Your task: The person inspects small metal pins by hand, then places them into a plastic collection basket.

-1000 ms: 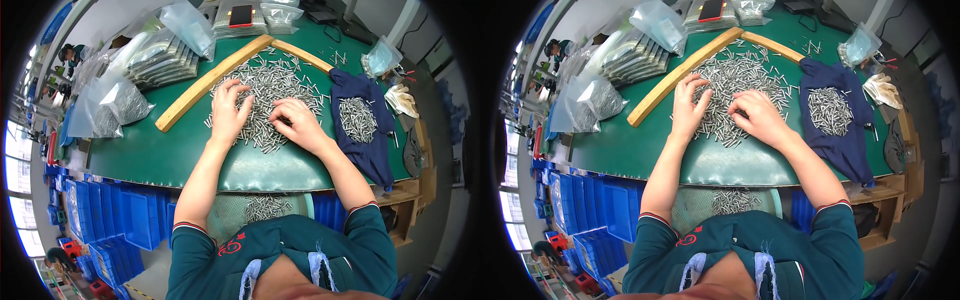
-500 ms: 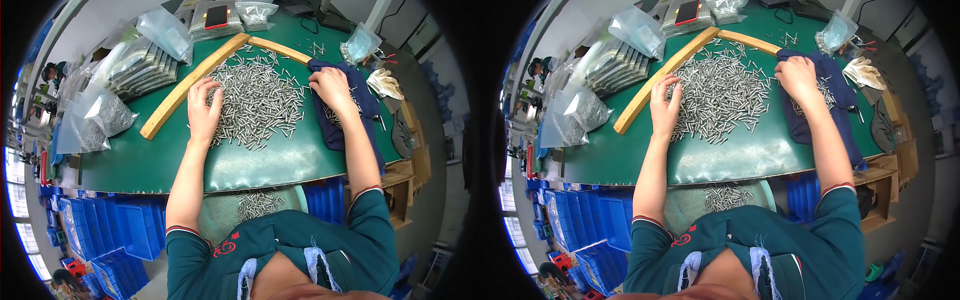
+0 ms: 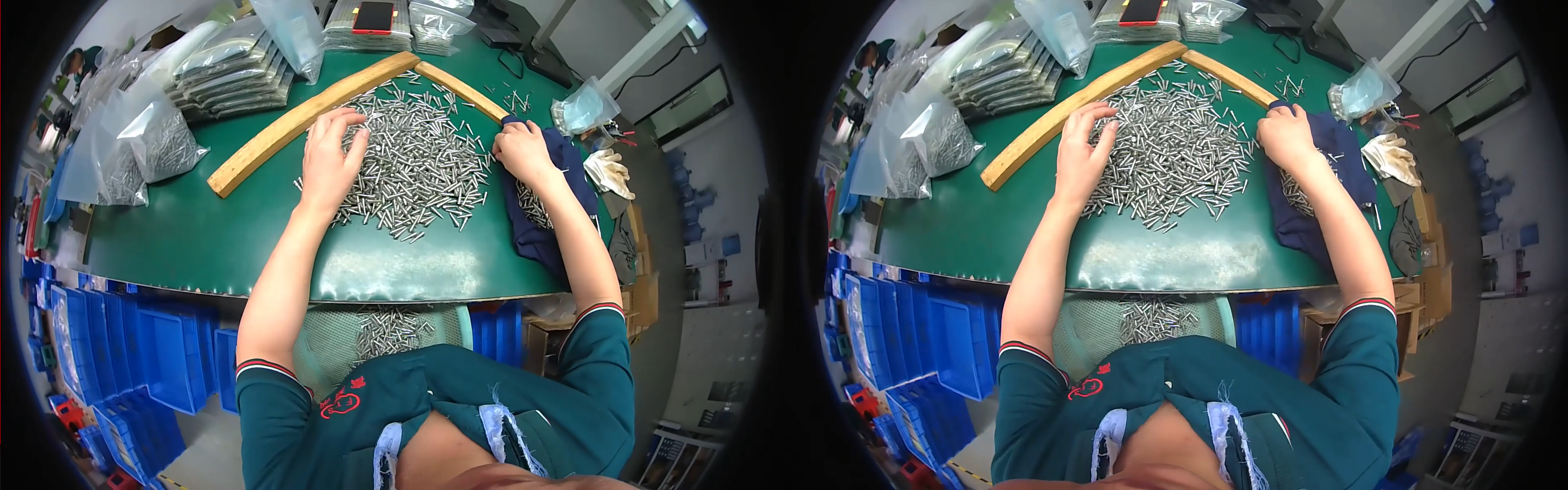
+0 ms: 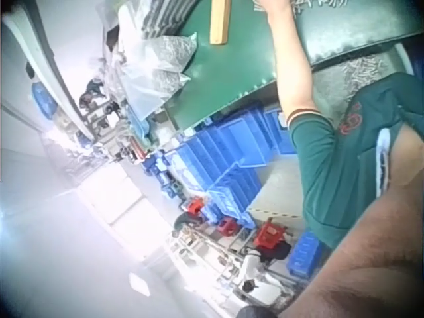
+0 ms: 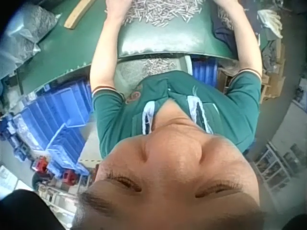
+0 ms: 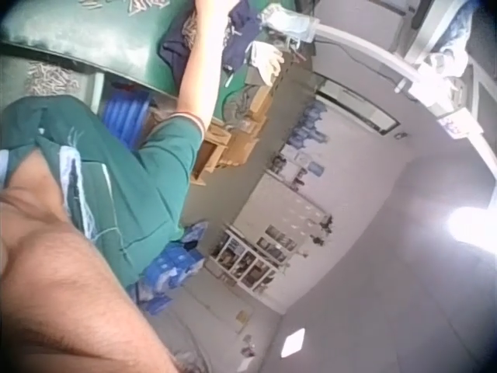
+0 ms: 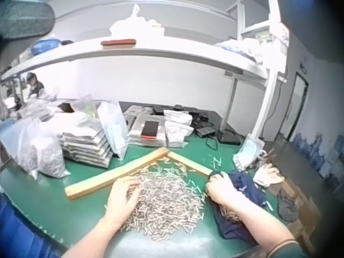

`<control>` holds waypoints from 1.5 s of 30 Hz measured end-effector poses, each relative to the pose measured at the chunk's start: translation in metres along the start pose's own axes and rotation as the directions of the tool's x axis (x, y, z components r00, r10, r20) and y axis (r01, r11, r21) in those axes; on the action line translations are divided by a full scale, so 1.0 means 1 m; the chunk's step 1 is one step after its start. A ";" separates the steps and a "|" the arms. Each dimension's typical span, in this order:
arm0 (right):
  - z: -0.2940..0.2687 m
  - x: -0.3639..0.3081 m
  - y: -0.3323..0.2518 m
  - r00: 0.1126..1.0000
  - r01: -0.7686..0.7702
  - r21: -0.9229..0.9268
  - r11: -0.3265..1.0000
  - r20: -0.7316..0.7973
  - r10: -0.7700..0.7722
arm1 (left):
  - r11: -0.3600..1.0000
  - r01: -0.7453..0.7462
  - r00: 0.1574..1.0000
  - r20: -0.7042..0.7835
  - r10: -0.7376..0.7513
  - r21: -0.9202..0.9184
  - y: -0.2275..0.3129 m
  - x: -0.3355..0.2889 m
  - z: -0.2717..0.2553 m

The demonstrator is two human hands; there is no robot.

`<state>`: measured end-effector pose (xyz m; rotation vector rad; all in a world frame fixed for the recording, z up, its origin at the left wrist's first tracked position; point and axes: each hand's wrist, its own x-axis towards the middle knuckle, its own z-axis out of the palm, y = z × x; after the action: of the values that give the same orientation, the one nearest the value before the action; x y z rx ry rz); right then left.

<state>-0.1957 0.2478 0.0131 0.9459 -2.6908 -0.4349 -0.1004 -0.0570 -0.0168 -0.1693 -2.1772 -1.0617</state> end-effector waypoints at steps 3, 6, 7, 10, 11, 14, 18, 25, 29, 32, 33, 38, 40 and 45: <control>-0.002 0.005 -0.002 0.997 -0.028 0.045 0.999 0.073 0.025 | 1.000 -0.013 1.000 -0.013 0.013 -0.016 0.000 -0.001 0.002; 0.003 0.009 -0.006 0.996 -0.042 0.062 0.997 0.083 0.037 | 1.000 -0.026 1.000 -0.015 0.026 -0.004 -0.001 -0.001 0.004; 0.003 0.012 -0.006 0.996 -0.042 0.057 0.997 0.086 0.037 | 1.000 -0.026 1.000 -0.011 0.026 -0.013 -0.002 0.000 0.004; -0.009 0.025 -0.017 0.958 -0.156 0.236 0.959 0.273 0.088 | 1.000 -0.027 1.000 -0.011 0.027 -0.014 0.000 -0.001 0.003; -0.012 0.026 -0.022 0.958 -0.153 0.236 0.960 0.273 0.085 | 1.000 -0.031 0.999 -0.011 0.030 -0.006 0.000 -0.001 0.002; -0.018 0.034 -0.037 0.979 -0.092 0.306 0.948 0.202 0.030 | 0.999 -0.036 0.999 -0.013 0.036 -0.011 0.000 0.000 0.003; -0.037 0.039 -0.048 0.988 -0.082 0.469 0.879 0.156 0.008 | 0.999 -0.046 0.999 -0.015 0.046 0.004 -0.002 0.000 0.000; -0.053 0.032 -0.067 0.999 -0.024 0.728 0.685 -0.010 0.046 | 1.000 -0.027 1.000 -0.016 0.026 -0.002 -0.004 0.001 0.003; -0.060 0.018 -0.079 0.994 -0.074 0.841 0.536 0.020 0.106 | 1.000 -0.005 1.000 -0.017 0.005 0.011 -0.008 -0.002 0.001; -0.045 0.007 -0.076 0.984 -0.024 0.930 0.367 -0.044 0.175 | 1.000 -0.004 1.000 -0.009 0.004 0.021 -0.003 0.001 0.001; -0.041 0.005 -0.078 0.963 0.070 0.966 0.249 -0.131 0.235 | 0.999 -0.006 1.000 -0.002 0.006 0.040 -0.001 0.001 0.000; -0.021 -0.010 -0.092 0.900 0.061 0.948 0.312 -0.187 0.393 | 0.997 -0.002 1.000 0.013 0.002 0.074 -0.003 0.002 -0.004; -0.017 -0.013 -0.096 0.910 0.039 0.952 0.303 -0.159 0.382 | 0.991 0.040 0.998 0.052 -0.047 0.127 -0.003 0.000 -0.005; -0.021 -0.014 -0.097 0.896 0.058 0.955 0.291 -0.178 0.406 | 0.987 0.006 0.997 0.069 -0.018 0.161 -0.003 0.000 -0.004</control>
<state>-0.1236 0.1804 -0.0048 0.7467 -2.4065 1.4795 -0.0996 -0.0622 -0.0173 -0.1213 -2.3186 -0.8937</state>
